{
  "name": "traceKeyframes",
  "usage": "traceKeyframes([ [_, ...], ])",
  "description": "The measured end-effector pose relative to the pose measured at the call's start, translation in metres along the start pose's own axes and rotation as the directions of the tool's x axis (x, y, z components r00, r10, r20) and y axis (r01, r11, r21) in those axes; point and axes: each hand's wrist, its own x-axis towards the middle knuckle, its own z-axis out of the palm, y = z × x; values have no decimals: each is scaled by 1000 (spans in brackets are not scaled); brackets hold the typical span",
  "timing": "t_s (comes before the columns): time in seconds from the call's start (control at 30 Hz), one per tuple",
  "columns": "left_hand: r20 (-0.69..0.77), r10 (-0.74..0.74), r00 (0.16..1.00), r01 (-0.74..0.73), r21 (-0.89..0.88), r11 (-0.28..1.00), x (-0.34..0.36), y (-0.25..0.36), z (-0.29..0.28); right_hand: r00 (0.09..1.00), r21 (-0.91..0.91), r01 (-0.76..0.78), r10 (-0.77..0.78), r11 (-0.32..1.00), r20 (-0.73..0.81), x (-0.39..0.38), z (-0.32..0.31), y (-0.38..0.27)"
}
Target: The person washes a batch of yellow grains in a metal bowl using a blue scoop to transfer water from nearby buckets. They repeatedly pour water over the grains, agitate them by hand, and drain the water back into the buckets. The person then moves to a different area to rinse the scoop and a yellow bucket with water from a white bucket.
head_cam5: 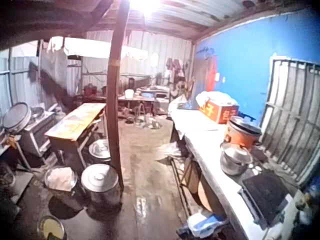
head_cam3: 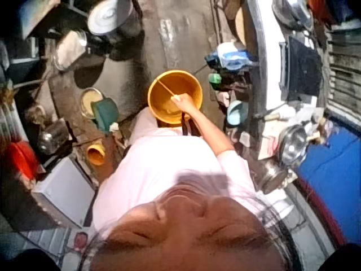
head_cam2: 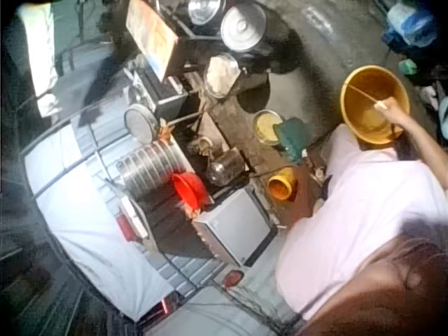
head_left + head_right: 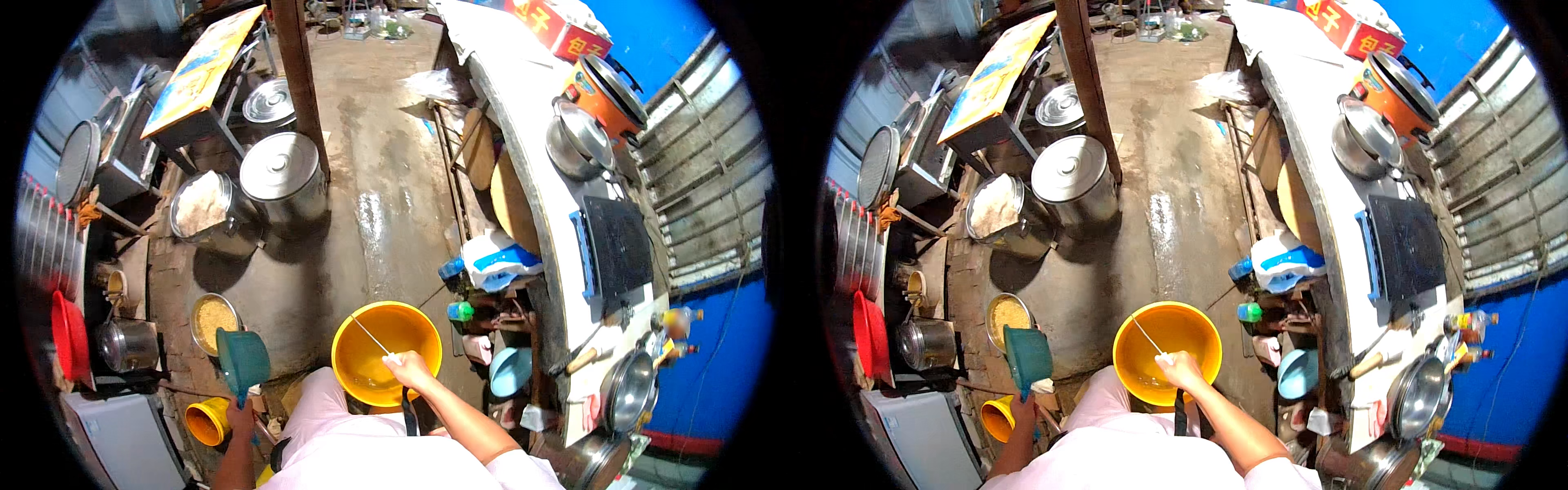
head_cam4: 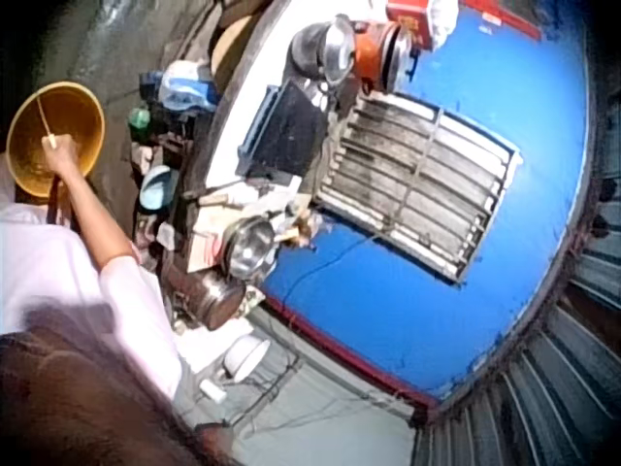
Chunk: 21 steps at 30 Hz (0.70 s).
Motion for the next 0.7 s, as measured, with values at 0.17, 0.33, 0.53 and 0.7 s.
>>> traceKeyframes([
  [0.17, -104, -12, 995, 27, 152, 988, -15, -6, 31, 999, -133, -18, 24, 991, 47, 65, -58, -14],
  [0.33, -111, -204, 973, 212, 71, 975, 7, 4, 70, 997, -190, -66, 70, 979, 12, 137, -121, -35],
  [0.53, 26, 152, 988, -153, 287, 946, 112, 180, 202, 983, -167, -131, 106, 977, -152, 245, -205, -8],
  [0.7, 84, 208, 975, -222, 224, 949, 167, 323, 251, 963, 156, -237, 253, 959, -90, 320, -264, -92],
])
